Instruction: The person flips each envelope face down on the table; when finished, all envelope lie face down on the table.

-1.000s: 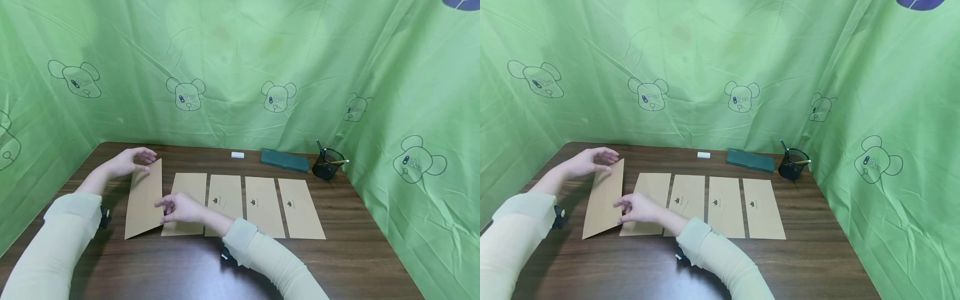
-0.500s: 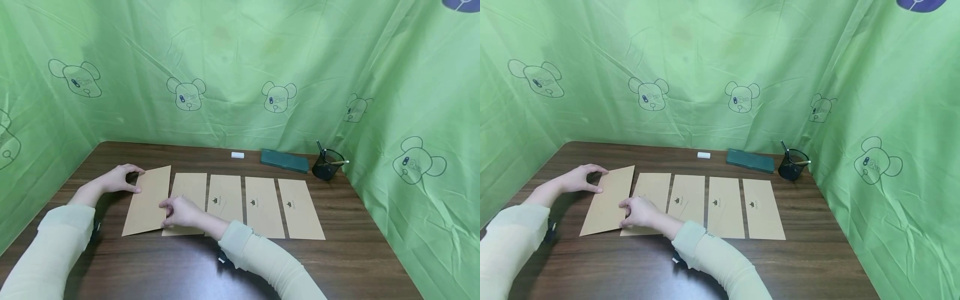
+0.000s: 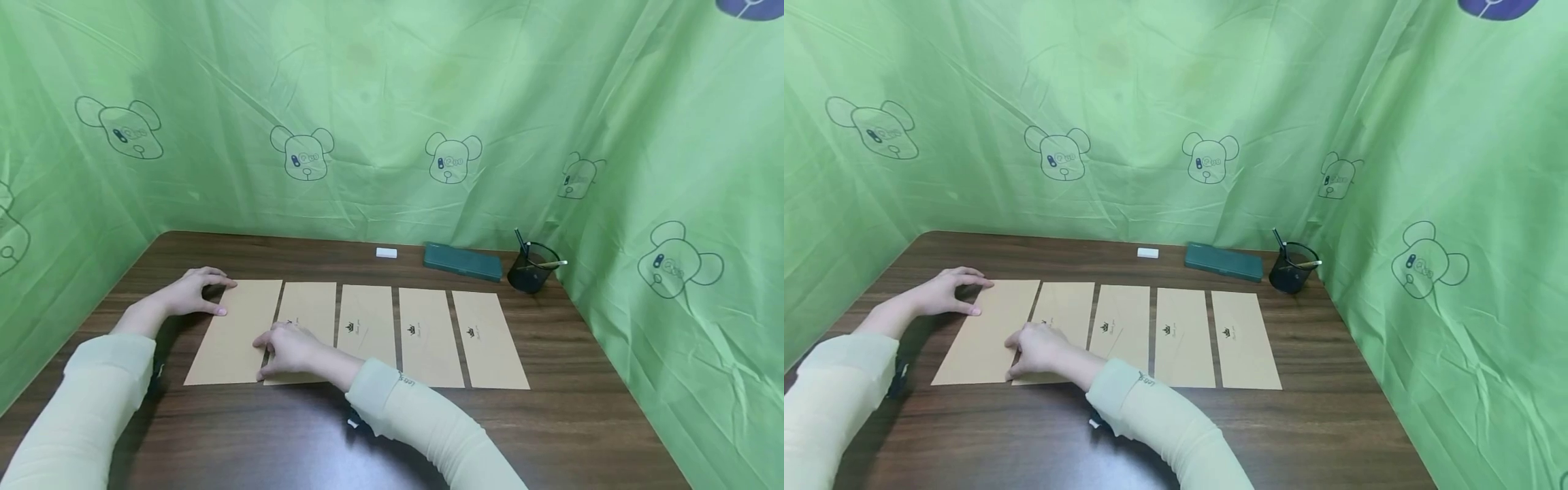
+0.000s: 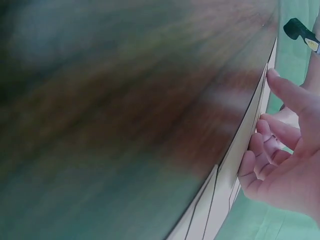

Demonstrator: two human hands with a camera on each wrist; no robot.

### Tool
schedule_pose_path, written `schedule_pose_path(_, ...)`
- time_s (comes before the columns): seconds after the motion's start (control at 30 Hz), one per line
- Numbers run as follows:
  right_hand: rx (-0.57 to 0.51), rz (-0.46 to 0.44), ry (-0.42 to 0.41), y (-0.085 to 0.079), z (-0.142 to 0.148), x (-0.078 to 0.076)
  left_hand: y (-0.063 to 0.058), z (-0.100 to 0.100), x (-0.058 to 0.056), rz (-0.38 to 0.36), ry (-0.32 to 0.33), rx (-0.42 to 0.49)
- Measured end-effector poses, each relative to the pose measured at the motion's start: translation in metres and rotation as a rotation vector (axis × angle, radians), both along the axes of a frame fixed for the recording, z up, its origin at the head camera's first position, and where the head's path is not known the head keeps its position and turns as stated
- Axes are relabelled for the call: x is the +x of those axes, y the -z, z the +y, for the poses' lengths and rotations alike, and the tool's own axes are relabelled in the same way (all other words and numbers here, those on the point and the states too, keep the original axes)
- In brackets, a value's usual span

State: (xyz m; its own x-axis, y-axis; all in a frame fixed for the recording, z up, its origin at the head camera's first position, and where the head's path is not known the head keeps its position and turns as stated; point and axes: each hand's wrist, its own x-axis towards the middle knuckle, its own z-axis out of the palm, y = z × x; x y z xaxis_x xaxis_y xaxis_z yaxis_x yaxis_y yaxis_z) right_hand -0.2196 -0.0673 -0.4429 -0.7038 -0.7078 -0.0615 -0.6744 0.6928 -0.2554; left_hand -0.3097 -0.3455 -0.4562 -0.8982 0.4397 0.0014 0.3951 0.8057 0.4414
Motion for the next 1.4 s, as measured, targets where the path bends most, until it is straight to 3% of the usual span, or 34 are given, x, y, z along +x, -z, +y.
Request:
schedule_pose_path(0.17, -0.002, 0.000, -0.054, -0.001, 0.003, -0.001, -0.002, 0.002, 0.001, -0.012, -0.003, 0.001)
schedule_pose_path(0.37, -0.104, -0.112, -0.160, -0.007, 0.017, -0.008, -0.007, 0.010, 0.000, 0.006, -0.012, -0.010)
schedule_pose_path(0.73, -0.133, -0.126, -0.330, -0.015, 0.054, -0.024, -0.015, 0.050, -0.002, 0.048, 0.030, -0.014)
schedule_pose_path(1.07, -0.088, -0.081, -0.356, -0.012, 0.091, -0.027, -0.014, 0.081, -0.008, 0.049, 0.078, -0.034)
schedule_pose_path(1.4, 0.083, 0.008, -0.338, -0.004, 0.116, -0.018, -0.011, 0.094, -0.012, 0.007, 0.096, -0.088)
